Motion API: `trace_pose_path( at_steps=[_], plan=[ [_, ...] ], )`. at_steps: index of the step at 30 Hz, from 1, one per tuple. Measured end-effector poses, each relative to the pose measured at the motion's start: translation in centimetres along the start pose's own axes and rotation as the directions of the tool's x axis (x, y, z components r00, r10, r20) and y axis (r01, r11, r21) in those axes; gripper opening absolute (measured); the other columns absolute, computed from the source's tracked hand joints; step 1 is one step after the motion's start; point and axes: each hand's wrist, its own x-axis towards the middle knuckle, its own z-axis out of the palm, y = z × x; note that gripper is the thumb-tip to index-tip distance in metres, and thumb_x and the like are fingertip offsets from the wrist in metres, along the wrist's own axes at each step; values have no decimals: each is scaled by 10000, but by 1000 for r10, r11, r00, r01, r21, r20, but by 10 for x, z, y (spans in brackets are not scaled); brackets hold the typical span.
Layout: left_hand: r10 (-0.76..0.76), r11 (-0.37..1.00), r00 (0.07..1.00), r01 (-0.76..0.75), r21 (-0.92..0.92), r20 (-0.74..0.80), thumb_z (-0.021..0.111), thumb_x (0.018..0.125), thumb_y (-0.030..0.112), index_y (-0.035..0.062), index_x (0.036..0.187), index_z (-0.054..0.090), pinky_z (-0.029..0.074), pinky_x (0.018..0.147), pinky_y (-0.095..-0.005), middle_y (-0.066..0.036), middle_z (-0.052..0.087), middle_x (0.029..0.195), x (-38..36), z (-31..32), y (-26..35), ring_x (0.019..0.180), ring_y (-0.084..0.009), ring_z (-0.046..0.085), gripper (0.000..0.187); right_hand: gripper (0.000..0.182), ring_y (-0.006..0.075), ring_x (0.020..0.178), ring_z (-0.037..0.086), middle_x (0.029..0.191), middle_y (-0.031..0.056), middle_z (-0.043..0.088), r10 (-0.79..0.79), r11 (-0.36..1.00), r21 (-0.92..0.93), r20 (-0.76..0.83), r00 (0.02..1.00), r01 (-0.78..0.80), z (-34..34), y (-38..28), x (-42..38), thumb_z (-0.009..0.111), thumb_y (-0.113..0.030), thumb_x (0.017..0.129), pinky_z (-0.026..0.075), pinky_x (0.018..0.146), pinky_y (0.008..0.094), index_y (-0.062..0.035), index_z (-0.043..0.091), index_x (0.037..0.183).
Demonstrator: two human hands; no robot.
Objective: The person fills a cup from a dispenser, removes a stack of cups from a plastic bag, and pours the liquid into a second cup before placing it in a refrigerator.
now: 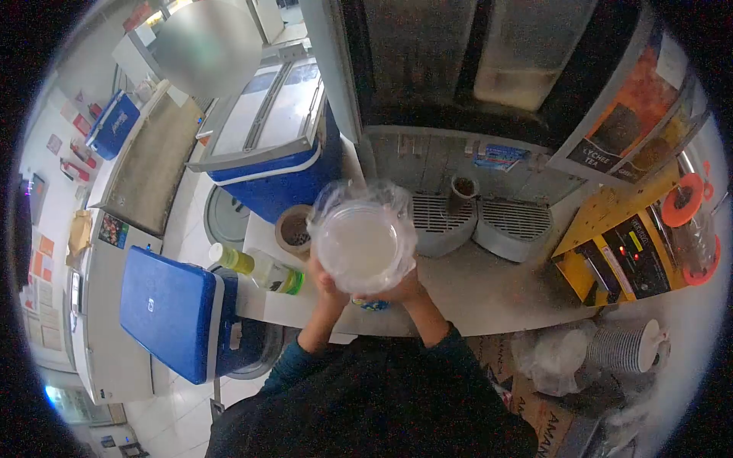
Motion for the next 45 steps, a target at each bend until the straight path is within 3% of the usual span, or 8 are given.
trace_pose_path(
  at_steps=[4,8,10,14,17,22,29,45],
  plan=[
    [-298,952,953,300,-61,52,395,769,622,-62,1215,347,372,884,-354,-214,480,1147,-85,-23,-124,1067,-290,468,818,1075,267,1119,411,1200,163,416,195,971,-145,5,981,-192,-9,48,-60,828,-420,407,337,938,366,-31,282,1248],
    [-559,785,774,380,489,297,420,771,593,-45,1221,347,350,912,-379,-216,471,1158,-124,-61,-177,1085,-314,453,784,953,261,1099,432,1162,169,458,383,878,-349,103,918,-327,-21,91,-93,810,-407,455,354,918,344,-40,358,1210],
    [-585,786,750,431,443,310,443,776,553,-34,1231,343,310,944,-392,-218,436,1195,-136,-66,-190,1127,-324,409,749,914,274,1099,427,1162,173,459,408,836,-476,211,888,-272,-27,99,-100,781,-436,484,337,922,360,-44,375,1203],
    [-419,907,860,388,163,290,497,787,431,-15,1275,291,167,1021,-404,-210,264,1332,-128,-73,-176,1253,-318,224,692,908,297,1127,371,1190,177,425,405,814,-534,244,881,-226,-42,104,-103,747,-466,506,287,930,398,-46,364,1214],
    [-164,981,941,187,-53,295,578,743,418,8,1335,109,88,1041,-396,-182,17,1412,-74,-52,-67,1297,-320,84,859,904,315,1147,328,1211,179,399,388,797,-578,264,883,-177,-46,113,-104,722,-487,523,249,936,427,-46,356,1222],
    [-72,967,956,-3,255,284,794,537,378,22,1322,-40,232,1002,-408,-198,133,1354,-66,-30,-41,1241,-322,230,1199,900,344,1182,258,1246,184,357,399,742,-659,287,871,-122,-50,154,-127,680,-524,550,187,946,474,-48,343,1236],
    [-368,902,889,271,336,271,788,531,337,-11,1203,357,370,899,-376,-177,470,1145,-103,-38,-135,1090,-288,452,871,934,371,1224,159,1277,195,314,523,573,-815,285,804,-84,-46,168,-137,671,-542,554,131,963,504,-41,313,1256],
    [112,899,994,-98,427,-8,746,575,263,-15,1191,373,351,894,-361,-186,478,1123,-9,-59,1,1059,-302,458,772,771,217,986,472,1071,115,500,-83,979,-130,449,889,157,33,-7,37,797,-257,508,379,863,351,-14,418,1134]
  ],
)
